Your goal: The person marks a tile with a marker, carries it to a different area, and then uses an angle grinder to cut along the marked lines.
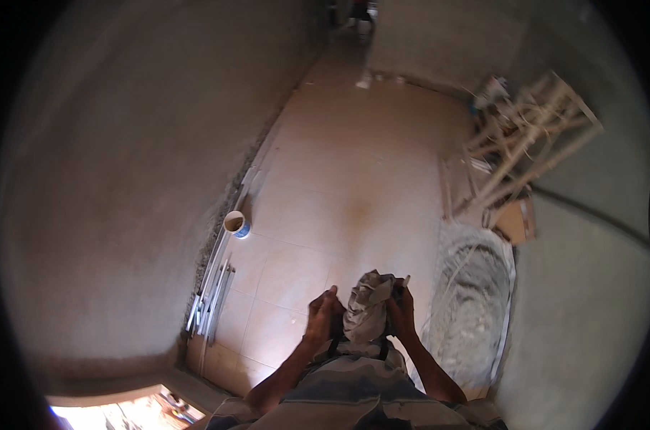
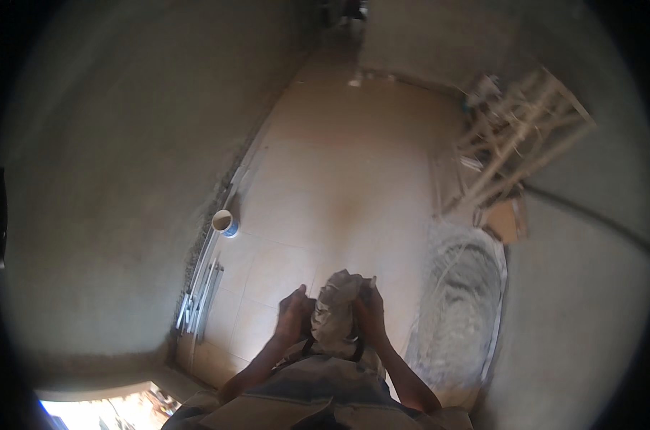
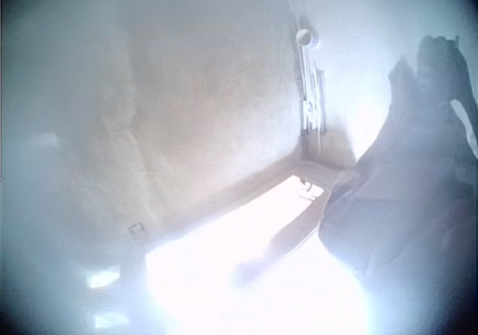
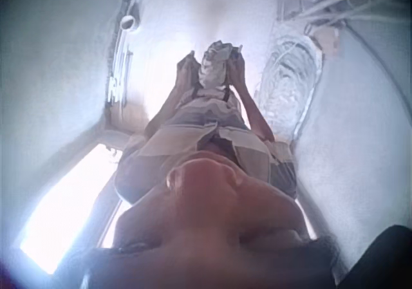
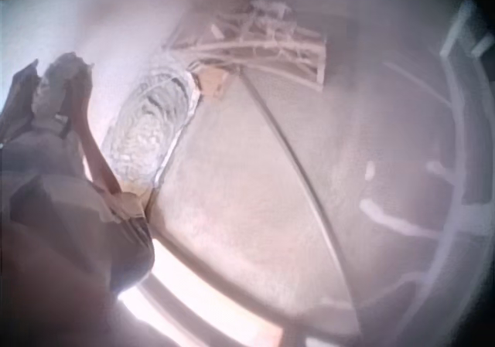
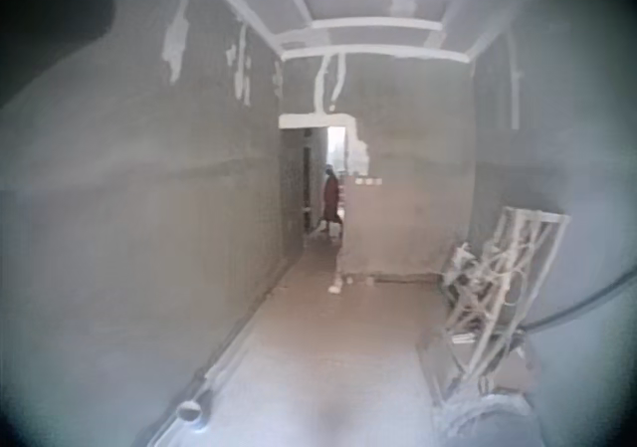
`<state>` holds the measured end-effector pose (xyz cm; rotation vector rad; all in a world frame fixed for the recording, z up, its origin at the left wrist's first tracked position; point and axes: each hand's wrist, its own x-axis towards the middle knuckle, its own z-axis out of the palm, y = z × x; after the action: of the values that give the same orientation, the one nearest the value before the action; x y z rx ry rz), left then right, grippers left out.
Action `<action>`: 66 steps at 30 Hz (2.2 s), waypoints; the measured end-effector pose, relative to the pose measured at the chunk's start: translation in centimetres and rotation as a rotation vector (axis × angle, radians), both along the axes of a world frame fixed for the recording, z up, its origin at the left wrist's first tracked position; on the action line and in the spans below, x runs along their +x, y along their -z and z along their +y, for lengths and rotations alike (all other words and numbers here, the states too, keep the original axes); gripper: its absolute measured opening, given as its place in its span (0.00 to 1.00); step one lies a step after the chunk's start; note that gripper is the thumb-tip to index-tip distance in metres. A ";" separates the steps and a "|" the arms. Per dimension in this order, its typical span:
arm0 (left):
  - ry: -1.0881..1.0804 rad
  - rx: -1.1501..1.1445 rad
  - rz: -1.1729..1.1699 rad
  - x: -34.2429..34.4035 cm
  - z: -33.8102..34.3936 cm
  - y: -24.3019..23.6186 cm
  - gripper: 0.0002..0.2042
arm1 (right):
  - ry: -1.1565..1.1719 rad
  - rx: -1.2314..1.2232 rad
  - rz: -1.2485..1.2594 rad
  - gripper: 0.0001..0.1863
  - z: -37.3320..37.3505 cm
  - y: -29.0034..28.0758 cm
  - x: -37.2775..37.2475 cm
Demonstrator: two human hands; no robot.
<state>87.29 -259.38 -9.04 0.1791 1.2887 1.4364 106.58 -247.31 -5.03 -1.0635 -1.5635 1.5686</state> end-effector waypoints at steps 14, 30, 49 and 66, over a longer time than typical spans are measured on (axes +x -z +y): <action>0.099 0.349 0.805 -23.9 39.2 -0.6 0.28 | 0.068 -0.386 0.064 0.23 36.2 -1.3 -28.7; 0.263 0.208 0.138 -51.3 86.8 0.8 0.27 | -0.171 0.432 -0.417 0.11 88.9 -1.4 -54.4; -0.219 0.148 0.201 -94.0 136.7 -6.0 0.20 | -0.263 -0.393 -0.070 0.21 139.8 -4.8 -89.0; 0.117 0.233 0.569 -113.5 174.4 -6.9 0.16 | -0.946 -0.592 -0.006 0.22 177.6 -3.9 -115.9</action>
<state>-26.18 -84.95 -2.12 0.8552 1.5242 1.4845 -9.27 -69.71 -1.14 -0.5805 -1.7600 2.7847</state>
